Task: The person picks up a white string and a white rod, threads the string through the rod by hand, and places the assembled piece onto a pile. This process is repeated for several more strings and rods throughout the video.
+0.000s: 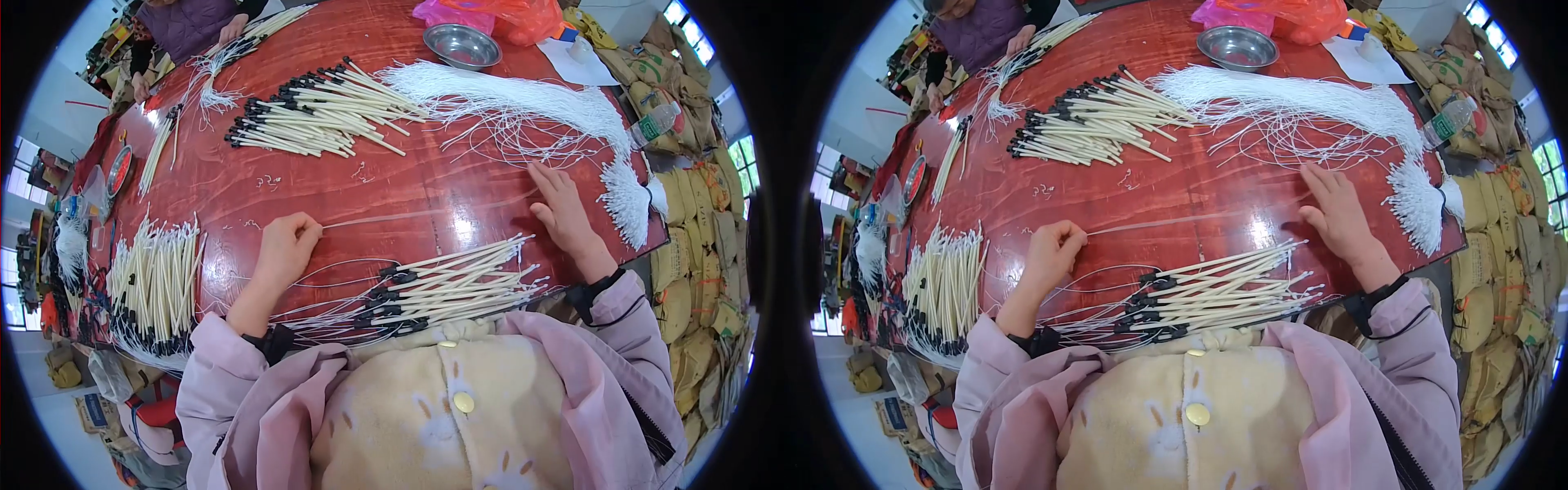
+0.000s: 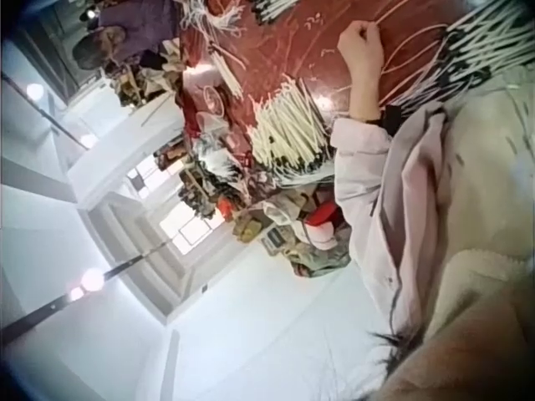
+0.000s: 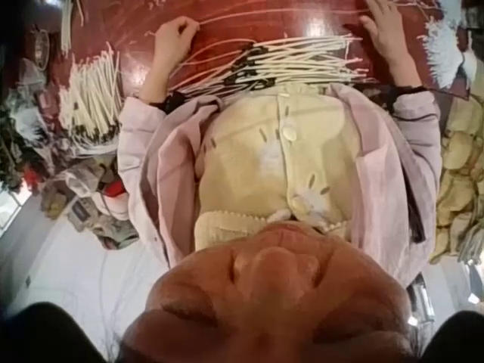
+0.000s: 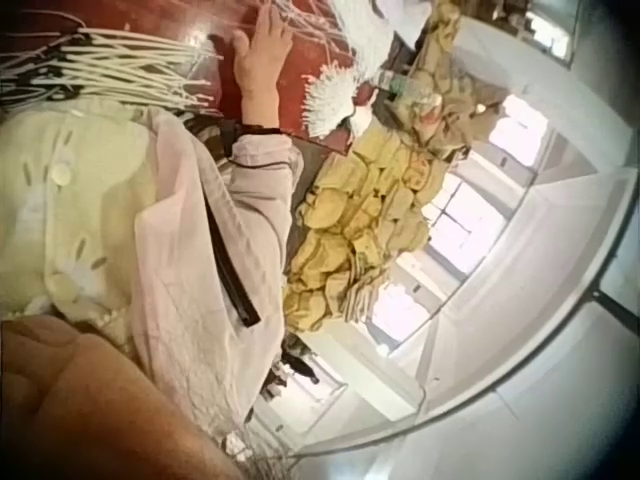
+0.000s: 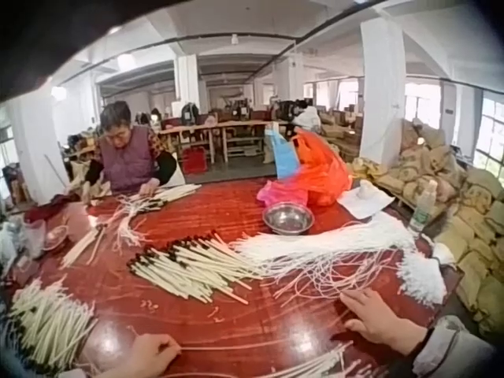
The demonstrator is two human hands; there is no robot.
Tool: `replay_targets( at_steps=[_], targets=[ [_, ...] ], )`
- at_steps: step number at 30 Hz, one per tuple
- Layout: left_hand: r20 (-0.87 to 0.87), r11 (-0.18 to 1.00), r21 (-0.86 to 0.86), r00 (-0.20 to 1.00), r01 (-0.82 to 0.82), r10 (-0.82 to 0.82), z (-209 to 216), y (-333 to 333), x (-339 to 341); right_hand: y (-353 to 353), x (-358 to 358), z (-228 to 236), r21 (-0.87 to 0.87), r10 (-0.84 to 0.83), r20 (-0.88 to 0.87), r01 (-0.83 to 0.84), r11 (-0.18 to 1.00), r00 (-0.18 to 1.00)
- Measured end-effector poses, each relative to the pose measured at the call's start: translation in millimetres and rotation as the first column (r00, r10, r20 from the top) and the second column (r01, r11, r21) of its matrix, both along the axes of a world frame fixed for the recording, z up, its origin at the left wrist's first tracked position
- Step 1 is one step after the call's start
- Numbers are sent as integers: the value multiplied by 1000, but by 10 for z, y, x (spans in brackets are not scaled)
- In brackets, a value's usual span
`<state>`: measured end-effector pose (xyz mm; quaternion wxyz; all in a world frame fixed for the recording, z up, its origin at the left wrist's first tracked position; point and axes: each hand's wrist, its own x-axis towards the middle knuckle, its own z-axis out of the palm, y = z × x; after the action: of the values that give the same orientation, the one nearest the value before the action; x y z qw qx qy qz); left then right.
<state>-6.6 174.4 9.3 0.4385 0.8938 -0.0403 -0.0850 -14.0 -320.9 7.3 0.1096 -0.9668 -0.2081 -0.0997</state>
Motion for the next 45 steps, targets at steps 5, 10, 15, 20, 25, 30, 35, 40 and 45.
replay_targets(
  at_steps=[5, 10, 15, 20, 25, 30, 35, 40, 45],
  targets=[
    [106, 993, 117, 994, 7, -20, -91, -20, -68, 445, 37, 138, 74, 217, -24, -215, 974, 976],
    [98, 992, 122, 995, -18, 6, -108, -30, -58, 459, -62, 97, 100, 341, -170, -328, 939, 924],
    [88, 991, 129, 996, -23, 12, -92, -5, -50, 447, -111, 15, 57, 364, -152, -360, 931, 919],
    [77, 985, 171, 997, -2, -11, -55, -46, -56, 463, -69, 27, 60, 304, -154, -298, 953, 940],
    [126, 912, 411, 991, -22, -33, -51, -147, -88, 516, 18, 83, 57, 331, -155, -326, 944, 931],
    [-114, 822, 547, 987, 159, -115, 284, -148, 102, 510, 2, 82, 66, 331, -163, -325, 943, 929],
    [375, 834, 551, 890, 9, -257, 440, -201, 702, 512, 0, 90, 102, 341, -164, -328, 939, 926],
    [613, 777, 628, 648, -53, -451, 38, -455, 1475, 571, 7, 73, 156, 336, -171, -312, 937, 926],
    [590, 670, 740, 534, -57, -606, -9, -506, 1635, 561, -9, 40, 172, 318, -165, -290, 941, 934]
  ],
)
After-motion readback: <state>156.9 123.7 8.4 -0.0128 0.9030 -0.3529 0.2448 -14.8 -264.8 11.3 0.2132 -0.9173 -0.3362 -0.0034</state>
